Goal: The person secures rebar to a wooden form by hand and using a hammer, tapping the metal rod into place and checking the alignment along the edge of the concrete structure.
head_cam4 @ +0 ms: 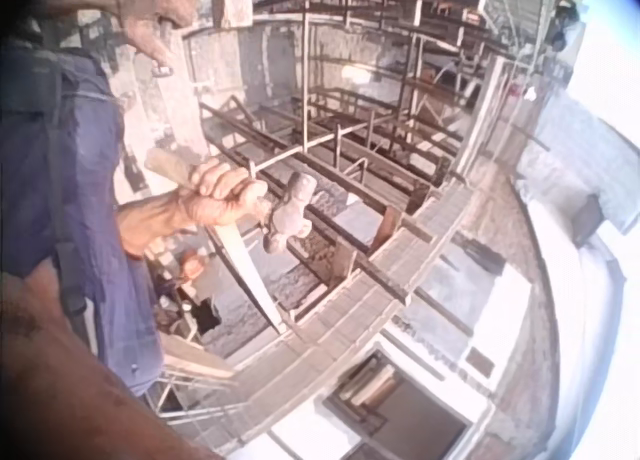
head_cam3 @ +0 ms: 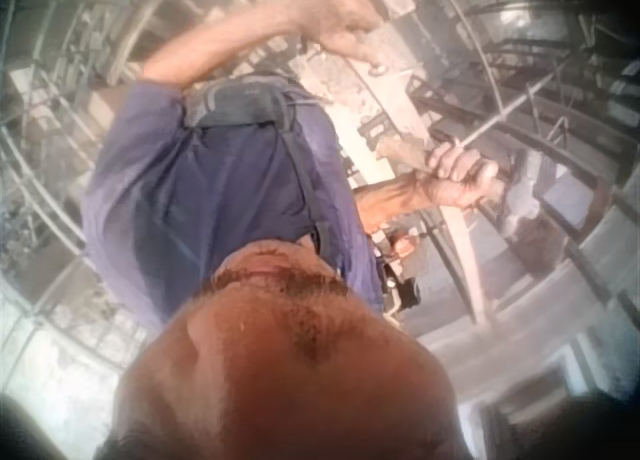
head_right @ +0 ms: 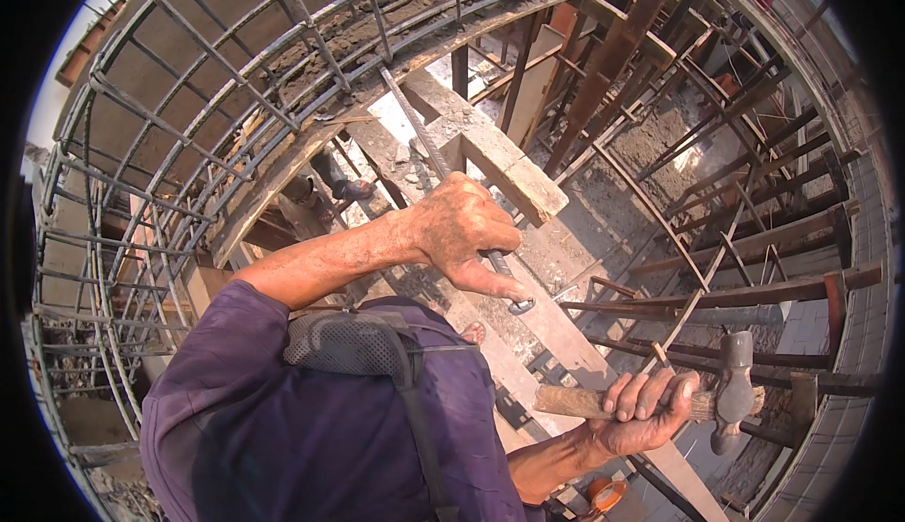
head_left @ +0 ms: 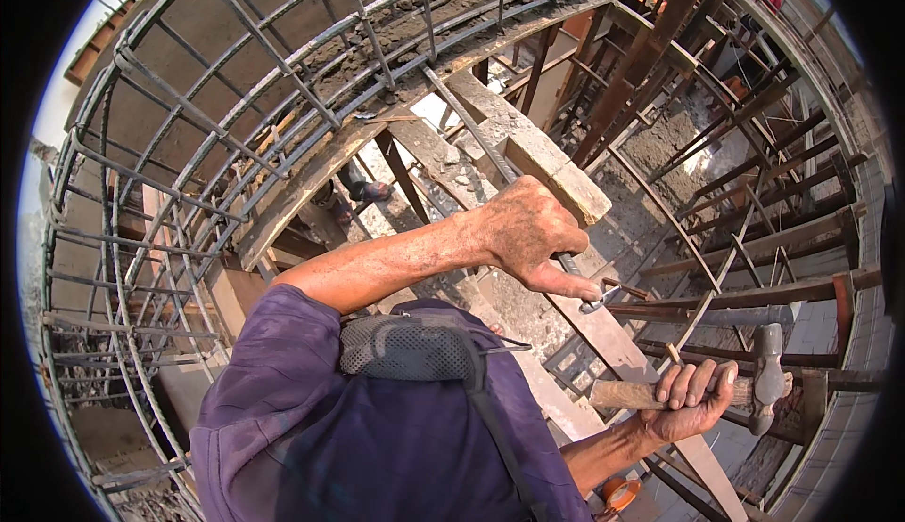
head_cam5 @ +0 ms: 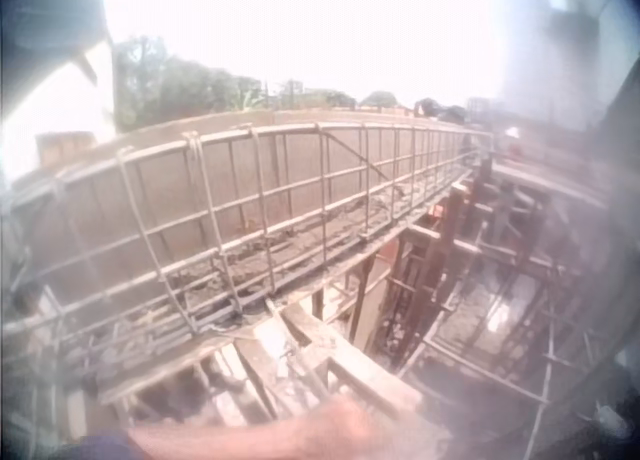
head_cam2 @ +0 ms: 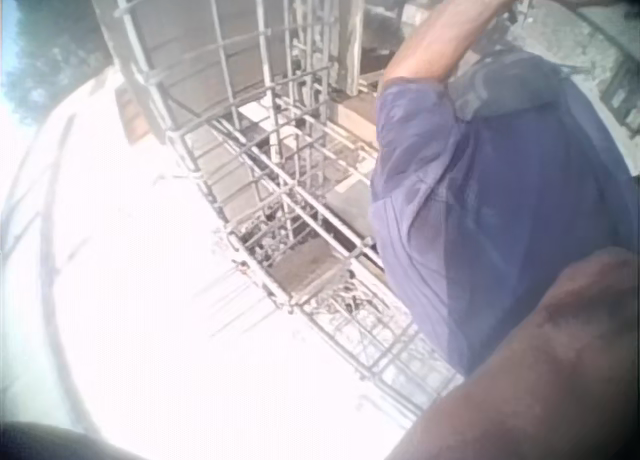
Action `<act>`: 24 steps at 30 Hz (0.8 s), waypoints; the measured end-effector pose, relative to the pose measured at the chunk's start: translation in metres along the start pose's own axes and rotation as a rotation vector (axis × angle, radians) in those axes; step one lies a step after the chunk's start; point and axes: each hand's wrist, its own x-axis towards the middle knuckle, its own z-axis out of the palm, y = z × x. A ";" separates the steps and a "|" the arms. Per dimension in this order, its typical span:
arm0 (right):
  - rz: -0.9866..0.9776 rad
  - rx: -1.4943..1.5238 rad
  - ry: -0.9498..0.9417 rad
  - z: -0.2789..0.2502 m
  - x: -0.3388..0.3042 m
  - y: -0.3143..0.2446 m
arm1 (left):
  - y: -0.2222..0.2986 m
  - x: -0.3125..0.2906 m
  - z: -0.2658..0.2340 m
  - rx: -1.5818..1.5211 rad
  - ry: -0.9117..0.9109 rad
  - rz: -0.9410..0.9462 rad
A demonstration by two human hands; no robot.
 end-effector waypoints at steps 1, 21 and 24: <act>0.041 -0.003 0.066 0.002 -0.006 0.004 | 0.003 -0.016 -0.006 -0.050 -0.054 0.076; 0.215 -0.070 0.020 0.036 -0.007 0.016 | -0.008 0.065 0.014 0.032 0.153 0.187; 0.164 -0.078 0.100 0.031 -0.007 0.016 | 0.012 0.070 0.012 -0.017 0.111 0.245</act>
